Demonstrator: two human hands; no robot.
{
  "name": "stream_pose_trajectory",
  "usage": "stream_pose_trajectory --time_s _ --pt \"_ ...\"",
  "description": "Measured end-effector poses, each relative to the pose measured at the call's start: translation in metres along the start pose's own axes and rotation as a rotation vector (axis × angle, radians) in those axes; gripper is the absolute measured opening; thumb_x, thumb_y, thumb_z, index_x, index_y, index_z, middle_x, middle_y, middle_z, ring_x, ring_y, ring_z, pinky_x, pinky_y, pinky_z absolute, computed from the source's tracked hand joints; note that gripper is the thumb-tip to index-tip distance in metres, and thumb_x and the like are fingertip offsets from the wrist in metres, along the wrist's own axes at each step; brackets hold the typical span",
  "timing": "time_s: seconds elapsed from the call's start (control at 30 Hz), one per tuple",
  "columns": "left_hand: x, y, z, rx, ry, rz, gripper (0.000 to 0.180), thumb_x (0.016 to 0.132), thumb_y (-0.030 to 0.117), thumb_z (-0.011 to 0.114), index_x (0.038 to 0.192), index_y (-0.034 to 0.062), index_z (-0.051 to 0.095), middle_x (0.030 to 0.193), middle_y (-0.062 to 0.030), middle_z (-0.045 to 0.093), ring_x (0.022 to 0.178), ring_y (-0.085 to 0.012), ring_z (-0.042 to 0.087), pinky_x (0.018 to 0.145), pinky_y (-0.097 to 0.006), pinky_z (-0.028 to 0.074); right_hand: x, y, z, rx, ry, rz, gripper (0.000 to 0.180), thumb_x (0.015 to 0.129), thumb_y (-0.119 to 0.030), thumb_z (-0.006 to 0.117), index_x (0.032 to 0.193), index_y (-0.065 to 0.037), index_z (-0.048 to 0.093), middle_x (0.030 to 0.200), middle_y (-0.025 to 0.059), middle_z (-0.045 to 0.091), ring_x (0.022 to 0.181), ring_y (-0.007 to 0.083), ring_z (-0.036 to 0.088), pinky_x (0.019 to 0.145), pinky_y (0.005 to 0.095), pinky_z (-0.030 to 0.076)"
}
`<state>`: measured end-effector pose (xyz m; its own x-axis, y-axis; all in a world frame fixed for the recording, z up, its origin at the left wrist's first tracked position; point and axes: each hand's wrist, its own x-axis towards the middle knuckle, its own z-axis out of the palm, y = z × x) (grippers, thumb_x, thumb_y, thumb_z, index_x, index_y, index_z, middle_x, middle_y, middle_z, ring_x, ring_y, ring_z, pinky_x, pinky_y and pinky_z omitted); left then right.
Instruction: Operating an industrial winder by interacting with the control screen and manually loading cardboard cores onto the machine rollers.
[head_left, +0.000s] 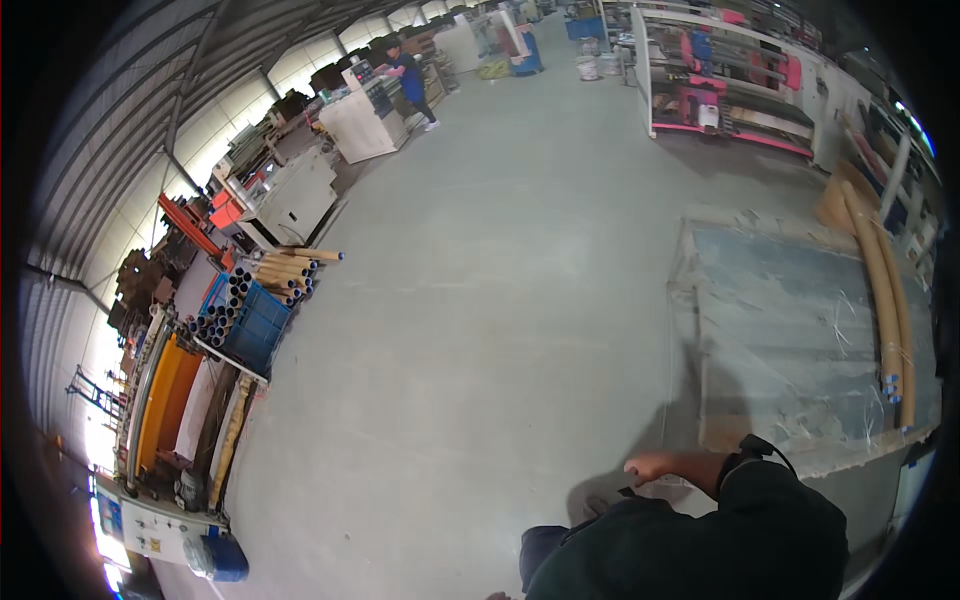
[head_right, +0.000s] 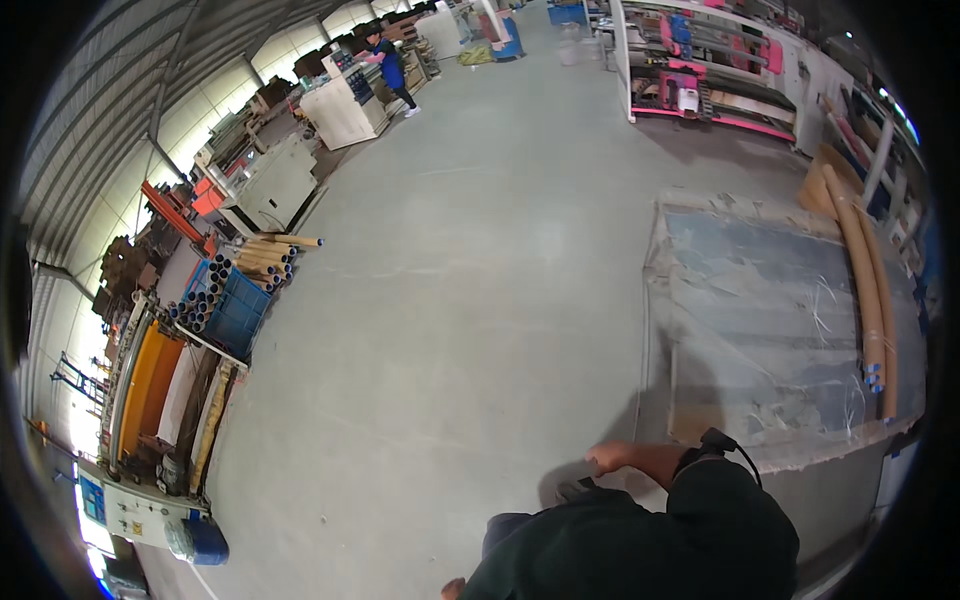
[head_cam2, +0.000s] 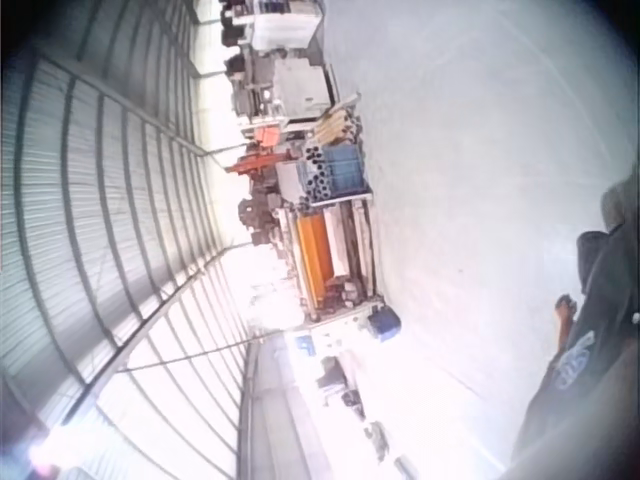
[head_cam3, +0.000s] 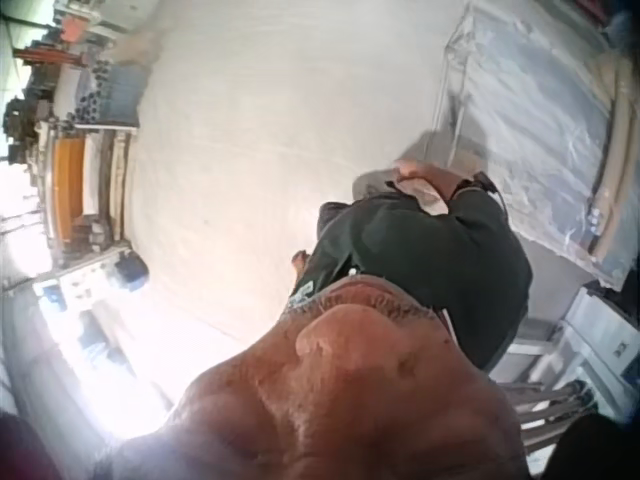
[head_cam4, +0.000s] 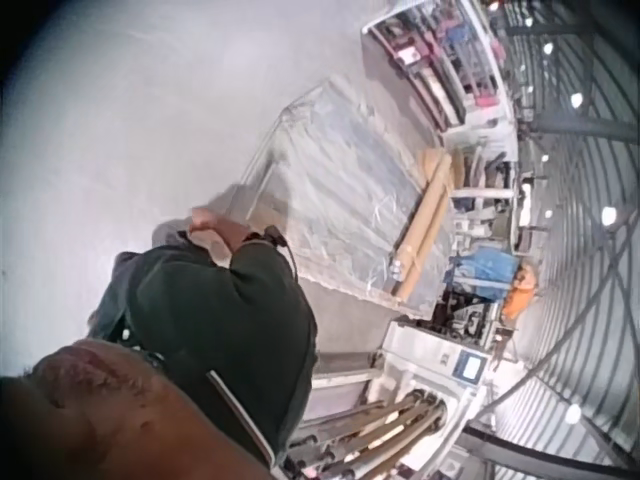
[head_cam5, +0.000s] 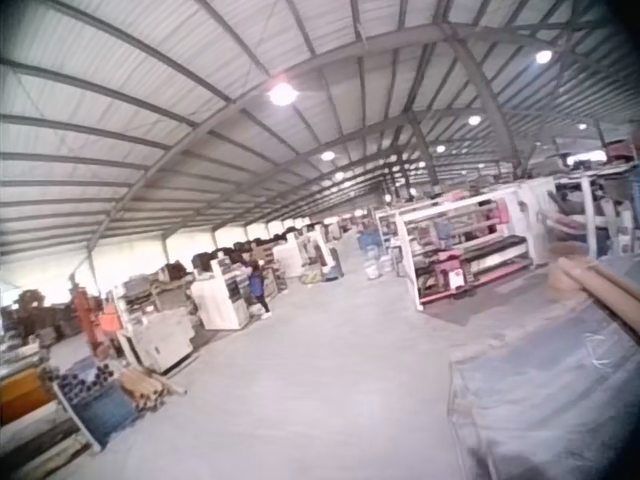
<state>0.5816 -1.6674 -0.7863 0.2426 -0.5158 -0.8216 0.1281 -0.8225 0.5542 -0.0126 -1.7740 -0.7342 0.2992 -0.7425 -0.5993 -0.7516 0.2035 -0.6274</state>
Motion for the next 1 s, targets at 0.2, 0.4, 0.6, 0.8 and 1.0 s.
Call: stream_pose_trajectory --time_s 0.2,0.4,0.6,0.8,1.0 --pt "0.088 0.093 0.042 0.071 -0.026 -0.049 0.021 0.088 0.017 0.063 0.102 0.0022 0.061 0.085 -0.0146 0.062 0.076 -0.0317 0.065 0.064 -0.042 0.055 0.113 0.019 -0.096 0.129 0.245 0.025 0.049 0.076 -0.033 0.076 0.113 -0.003 0.065 0.105 0.0169 0.069 0.097 0.0332 0.066 0.084 0.0439 0.052" --pt "0.263 0.288 0.037 0.237 -0.242 0.373 0.016 0.086 0.012 0.064 0.097 0.0016 0.062 0.082 -0.0145 0.062 0.067 -0.0316 0.065 0.054 -0.041 0.056 0.169 -0.023 -0.15 0.123 0.177 0.369 0.057 0.08 -0.032 0.076 0.124 0.001 0.063 0.104 0.0172 0.071 0.09 0.0269 0.07 0.08 0.0377 0.055" --pt "0.317 0.596 0.222 0.171 -0.128 0.287 0.036 0.08 0.005 0.072 0.114 -0.0009 0.059 0.084 -0.0131 0.067 0.061 -0.0219 0.065 0.05 -0.028 0.055 0.196 -0.045 -0.194 0.618 0.249 0.591 0.06 0.074 -0.036 0.08 0.12 0.0 0.066 0.1 0.0172 0.072 0.085 0.0222 0.072 0.079 0.0342 0.056" --pt "0.357 0.745 0.377 0.21 -0.191 0.368 0.034 0.082 0.005 0.069 0.114 -0.0015 0.059 0.082 -0.0113 0.065 0.061 -0.0213 0.066 0.049 -0.029 0.053 0.286 -0.002 -0.294 0.692 0.277 0.596 0.062 0.074 -0.036 0.08 0.121 0.002 0.064 0.099 0.018 0.072 0.086 0.0243 0.071 0.079 0.0354 0.056" --pt "0.375 0.785 0.49 0.36 -0.185 0.132 0.038 0.091 0.016 0.061 0.125 0.0012 0.052 0.1 -0.0167 0.065 0.08 -0.03 0.07 0.067 -0.04 0.059 0.38 0.077 -0.462 0.523 0.295 0.382 0.057 0.075 -0.026 0.082 0.121 0.002 0.063 0.095 0.0173 0.071 0.081 0.0228 0.071 0.069 0.0339 0.058"
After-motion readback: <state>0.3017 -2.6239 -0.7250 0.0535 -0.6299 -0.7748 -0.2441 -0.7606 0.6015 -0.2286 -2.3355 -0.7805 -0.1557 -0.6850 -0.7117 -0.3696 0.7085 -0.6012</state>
